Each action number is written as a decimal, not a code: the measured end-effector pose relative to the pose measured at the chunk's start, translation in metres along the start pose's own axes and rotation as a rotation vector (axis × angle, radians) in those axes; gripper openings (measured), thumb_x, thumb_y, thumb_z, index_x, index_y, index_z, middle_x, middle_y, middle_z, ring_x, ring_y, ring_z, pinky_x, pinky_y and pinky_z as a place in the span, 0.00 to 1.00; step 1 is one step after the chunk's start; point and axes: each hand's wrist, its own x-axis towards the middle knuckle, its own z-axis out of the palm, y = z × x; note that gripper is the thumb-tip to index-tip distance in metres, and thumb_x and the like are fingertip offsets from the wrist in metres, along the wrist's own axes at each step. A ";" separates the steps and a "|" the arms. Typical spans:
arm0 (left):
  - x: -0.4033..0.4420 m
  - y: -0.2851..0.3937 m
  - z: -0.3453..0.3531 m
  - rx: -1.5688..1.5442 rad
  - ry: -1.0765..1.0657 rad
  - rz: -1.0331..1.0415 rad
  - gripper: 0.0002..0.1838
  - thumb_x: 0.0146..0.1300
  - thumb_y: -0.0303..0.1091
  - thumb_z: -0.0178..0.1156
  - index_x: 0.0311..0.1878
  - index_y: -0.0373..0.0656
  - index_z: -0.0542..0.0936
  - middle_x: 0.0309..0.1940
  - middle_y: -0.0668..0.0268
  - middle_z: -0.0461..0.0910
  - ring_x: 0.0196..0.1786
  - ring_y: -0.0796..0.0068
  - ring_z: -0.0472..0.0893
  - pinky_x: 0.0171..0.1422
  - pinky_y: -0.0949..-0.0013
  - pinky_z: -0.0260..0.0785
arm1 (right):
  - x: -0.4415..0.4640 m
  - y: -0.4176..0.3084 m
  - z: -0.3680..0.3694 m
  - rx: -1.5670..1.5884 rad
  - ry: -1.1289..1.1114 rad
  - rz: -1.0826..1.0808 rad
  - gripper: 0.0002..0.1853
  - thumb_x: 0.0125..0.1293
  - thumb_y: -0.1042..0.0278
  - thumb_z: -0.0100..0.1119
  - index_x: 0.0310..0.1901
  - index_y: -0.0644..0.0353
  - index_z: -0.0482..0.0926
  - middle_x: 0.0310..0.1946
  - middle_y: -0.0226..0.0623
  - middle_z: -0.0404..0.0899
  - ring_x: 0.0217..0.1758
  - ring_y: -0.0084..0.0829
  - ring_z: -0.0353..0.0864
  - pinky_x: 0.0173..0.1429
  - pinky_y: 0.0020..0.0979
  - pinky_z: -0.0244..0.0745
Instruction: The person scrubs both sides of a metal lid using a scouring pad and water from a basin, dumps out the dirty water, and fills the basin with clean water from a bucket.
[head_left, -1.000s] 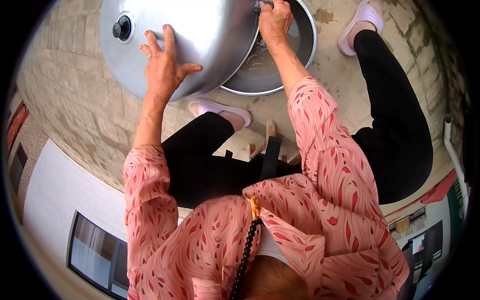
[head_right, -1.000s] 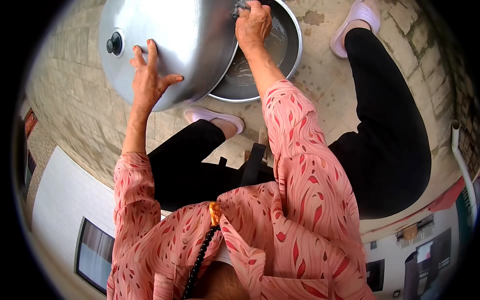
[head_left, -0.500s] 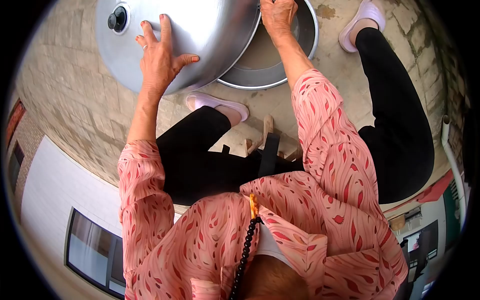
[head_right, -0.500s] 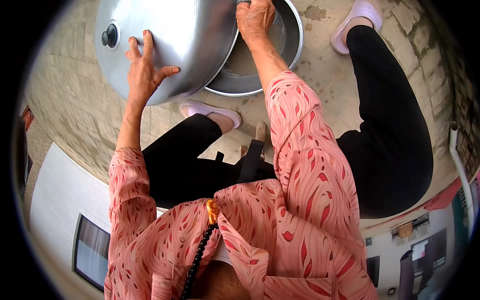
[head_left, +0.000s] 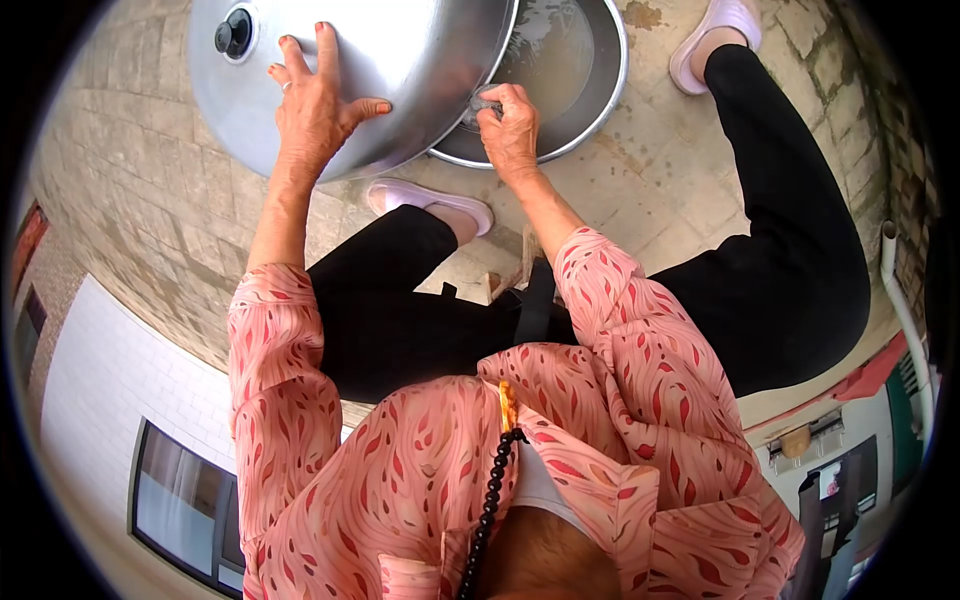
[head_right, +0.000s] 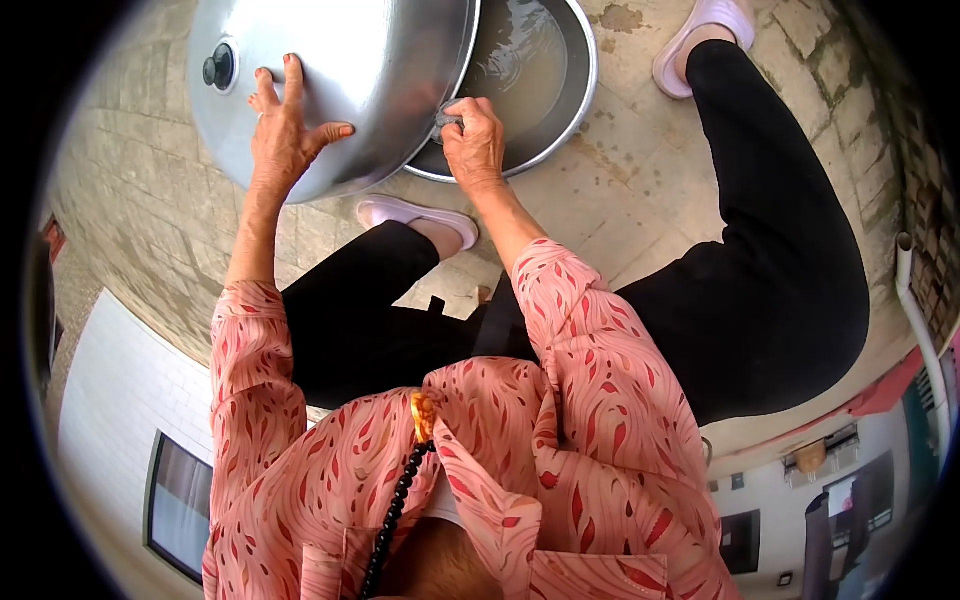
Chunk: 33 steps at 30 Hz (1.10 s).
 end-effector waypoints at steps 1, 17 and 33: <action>0.000 -0.001 0.000 -0.002 0.003 0.001 0.64 0.31 0.57 0.77 0.73 0.51 0.54 0.68 0.31 0.48 0.64 0.18 0.59 0.49 0.37 0.74 | 0.004 0.004 -0.007 0.024 -0.042 -0.033 0.11 0.48 0.83 0.55 0.36 0.62 0.77 0.31 0.45 0.75 0.34 0.49 0.77 0.43 0.43 0.72; 0.000 -0.001 0.003 -0.011 0.015 0.017 0.65 0.31 0.60 0.76 0.74 0.51 0.53 0.68 0.30 0.48 0.64 0.18 0.58 0.47 0.39 0.76 | 0.057 -0.034 -0.007 0.786 0.090 0.327 0.16 0.53 0.80 0.68 0.45 0.66 0.80 0.37 0.31 0.81 0.39 0.22 0.78 0.48 0.24 0.75; 0.001 0.002 0.000 0.018 0.018 0.010 0.63 0.32 0.57 0.77 0.73 0.50 0.54 0.67 0.31 0.49 0.63 0.17 0.59 0.46 0.38 0.76 | 0.106 -0.013 -0.005 0.092 0.301 0.005 0.11 0.49 0.77 0.66 0.35 0.66 0.76 0.33 0.46 0.79 0.38 0.46 0.80 0.47 0.39 0.72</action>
